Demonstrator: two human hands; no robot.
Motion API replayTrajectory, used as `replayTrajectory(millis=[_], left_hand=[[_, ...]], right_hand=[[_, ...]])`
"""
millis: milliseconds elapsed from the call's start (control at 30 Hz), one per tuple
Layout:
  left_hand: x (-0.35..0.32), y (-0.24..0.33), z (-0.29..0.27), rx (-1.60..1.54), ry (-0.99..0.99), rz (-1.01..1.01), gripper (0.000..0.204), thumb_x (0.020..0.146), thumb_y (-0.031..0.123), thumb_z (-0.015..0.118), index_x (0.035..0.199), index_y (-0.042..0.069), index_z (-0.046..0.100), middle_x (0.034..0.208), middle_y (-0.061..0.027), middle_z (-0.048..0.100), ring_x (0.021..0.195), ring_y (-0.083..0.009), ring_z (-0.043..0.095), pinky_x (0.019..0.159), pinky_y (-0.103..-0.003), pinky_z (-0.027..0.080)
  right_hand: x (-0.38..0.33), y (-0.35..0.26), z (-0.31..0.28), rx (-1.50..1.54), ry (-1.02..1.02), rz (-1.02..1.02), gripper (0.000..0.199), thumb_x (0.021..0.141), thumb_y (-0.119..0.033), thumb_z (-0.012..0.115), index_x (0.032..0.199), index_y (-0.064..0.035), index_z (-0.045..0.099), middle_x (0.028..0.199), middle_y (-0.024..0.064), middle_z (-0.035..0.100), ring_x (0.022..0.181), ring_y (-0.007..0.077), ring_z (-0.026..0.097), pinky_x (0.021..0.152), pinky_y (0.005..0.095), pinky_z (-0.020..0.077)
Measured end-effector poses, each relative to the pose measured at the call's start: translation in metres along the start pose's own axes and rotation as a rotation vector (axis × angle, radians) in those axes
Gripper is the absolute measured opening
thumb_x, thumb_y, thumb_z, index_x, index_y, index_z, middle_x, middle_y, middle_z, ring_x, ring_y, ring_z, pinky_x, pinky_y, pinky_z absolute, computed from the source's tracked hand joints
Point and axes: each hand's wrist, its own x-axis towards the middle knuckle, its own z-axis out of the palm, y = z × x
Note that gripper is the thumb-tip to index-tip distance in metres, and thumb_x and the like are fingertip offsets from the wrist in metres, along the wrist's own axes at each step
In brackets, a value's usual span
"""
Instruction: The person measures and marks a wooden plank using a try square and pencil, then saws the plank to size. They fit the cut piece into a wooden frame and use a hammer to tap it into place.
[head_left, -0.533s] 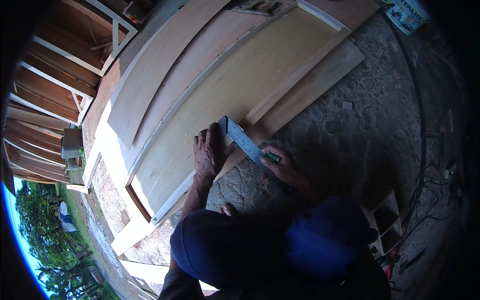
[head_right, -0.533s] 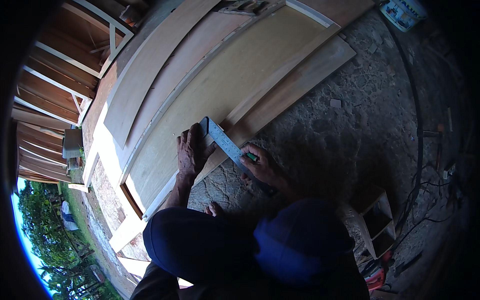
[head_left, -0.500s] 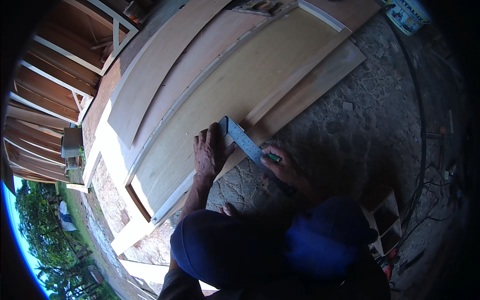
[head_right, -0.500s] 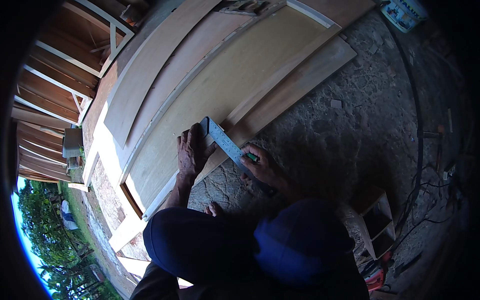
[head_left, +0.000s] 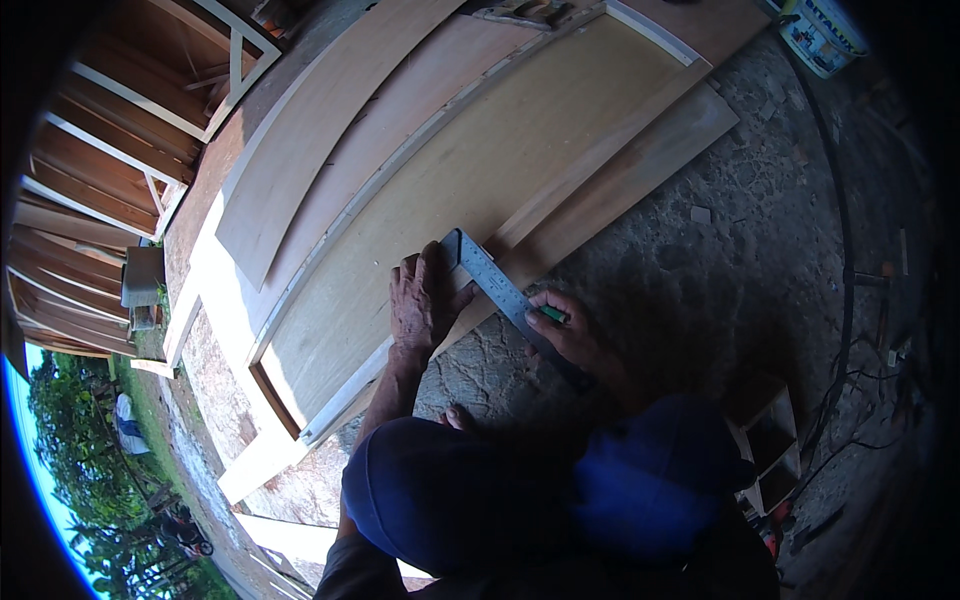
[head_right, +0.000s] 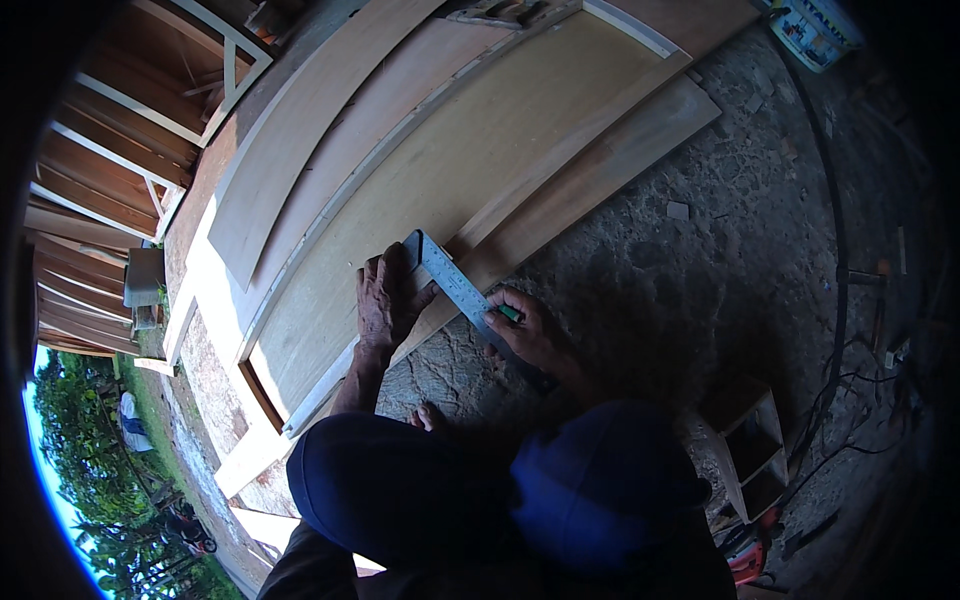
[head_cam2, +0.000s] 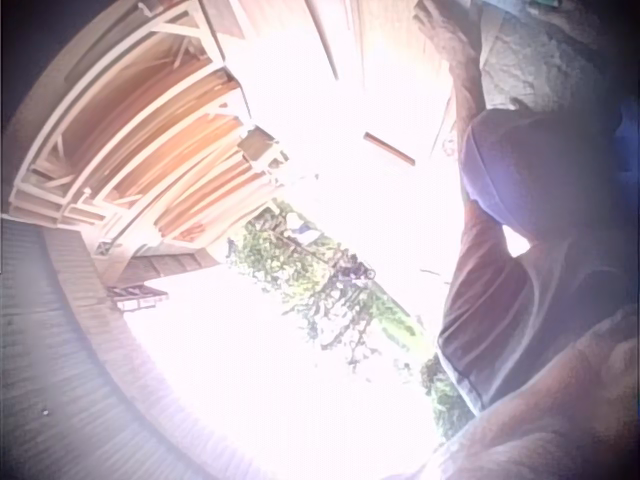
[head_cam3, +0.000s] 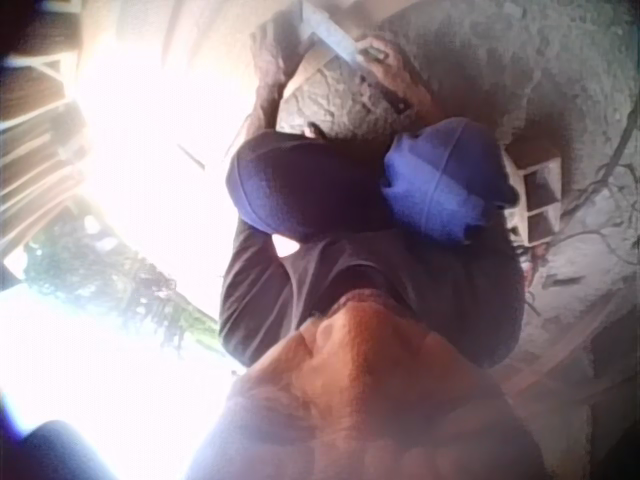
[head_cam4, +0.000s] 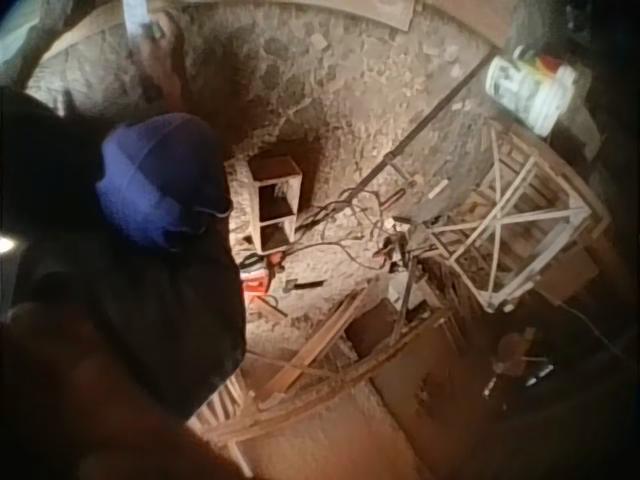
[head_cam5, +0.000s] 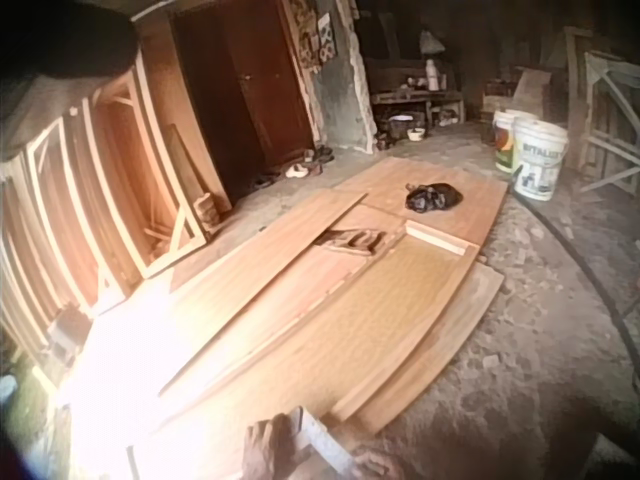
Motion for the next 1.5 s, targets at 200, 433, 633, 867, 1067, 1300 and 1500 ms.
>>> replayTrajectory(millis=[200, 433, 633, 867, 1067, 1300, 1500], left_hand=[[0.001, 0.002, -0.001, 0.013, -0.028, -0.03, 0.082, 0.078, 0.053, 0.081, 0.137, 0.005, 0.05, 0.123, -0.0171, 0.061, 0.114, -0.0362, 0.055, 0.098, -0.049, 0.041], [0.001, 0.001, -0.001, 0.003, -0.001, 0.008, 0.082, 0.078, 0.048, 0.082, 0.139, 0.006, 0.048, 0.122, -0.0204, 0.059, 0.113, -0.0383, 0.053, 0.097, -0.049, 0.042], [0.0, 0.001, 0.001, -0.008, -0.006, -0.001, 0.083, 0.078, 0.048, 0.083, 0.14, 0.006, 0.047, 0.122, -0.0205, 0.058, 0.112, -0.0385, 0.053, 0.098, -0.049, 0.041], [0.0, 0.001, -0.001, -0.005, -0.01, -0.022, 0.08, 0.077, 0.047, 0.083, 0.139, 0.01, 0.048, 0.119, -0.0193, 0.059, 0.11, -0.0393, 0.053, 0.096, -0.05, 0.043], [0.0, 0.003, -0.001, -0.041, -0.003, -0.039, 0.08, 0.077, 0.046, 0.084, 0.139, 0.012, 0.048, 0.12, -0.0183, 0.059, 0.11, -0.0398, 0.053, 0.095, -0.051, 0.043], [-0.001, 0.002, 0.0, -0.029, -0.023, -0.072, 0.08, 0.075, 0.043, 0.085, 0.14, 0.014, 0.047, 0.12, -0.0183, 0.057, 0.11, -0.0396, 0.053, 0.095, -0.051, 0.044], [0.0, 0.001, 0.0, -0.041, -0.054, -0.078, 0.08, 0.076, 0.043, 0.084, 0.14, 0.014, 0.047, 0.121, -0.0181, 0.057, 0.11, -0.0393, 0.053, 0.095, -0.051, 0.044]], right_hand=[[-0.002, -0.004, 0.003, -0.028, 0.029, 0.013, 0.012, 0.102, -0.012, 0.06, 0.108, -0.0019, 0.058, 0.086, 0.0095, 0.066, 0.066, 0.0167, 0.07, 0.056, 0.0311, 0.0572], [0.0, 0.0, 0.002, -0.042, 0.025, -0.004, 0.012, 0.102, -0.013, 0.061, 0.107, -0.0019, 0.057, 0.085, 0.0095, 0.066, 0.064, 0.0166, 0.07, 0.055, 0.0311, 0.0568], [-0.002, -0.002, 0.001, -0.051, 0.035, 0.002, 0.013, 0.103, -0.013, 0.058, 0.108, -0.0011, 0.058, 0.084, 0.0097, 0.067, 0.068, 0.0168, 0.071, 0.057, 0.0316, 0.0574], [0.0, -0.003, -0.002, -0.269, 0.071, -0.055, 0.015, 0.102, -0.015, 0.059, 0.109, -0.0011, 0.059, 0.086, 0.0123, 0.069, 0.079, 0.0218, 0.073, 0.065, 0.0358, 0.0583], [0.015, -0.033, -0.004, -0.637, 0.338, -0.44, 0.021, 0.101, -0.021, 0.061, 0.114, -0.0045, 0.061, 0.097, 0.0178, 0.072, 0.096, 0.0345, 0.072, 0.078, 0.0425, 0.0564], [0.038, -0.048, 0.006, -0.709, 0.236, -0.564, 0.017, 0.098, -0.01, 0.063, 0.114, -0.0039, 0.064, 0.09, 0.0166, 0.071, 0.085, 0.0314, 0.074, 0.07, 0.0367, 0.0564], [0.053, -0.038, 0.006, -0.774, 0.211, -0.621, 0.019, 0.098, -0.015, 0.064, 0.116, -0.0085, 0.063, 0.087, 0.017, 0.07, 0.078, 0.0348, 0.071, 0.067, 0.0411, 0.0563]])
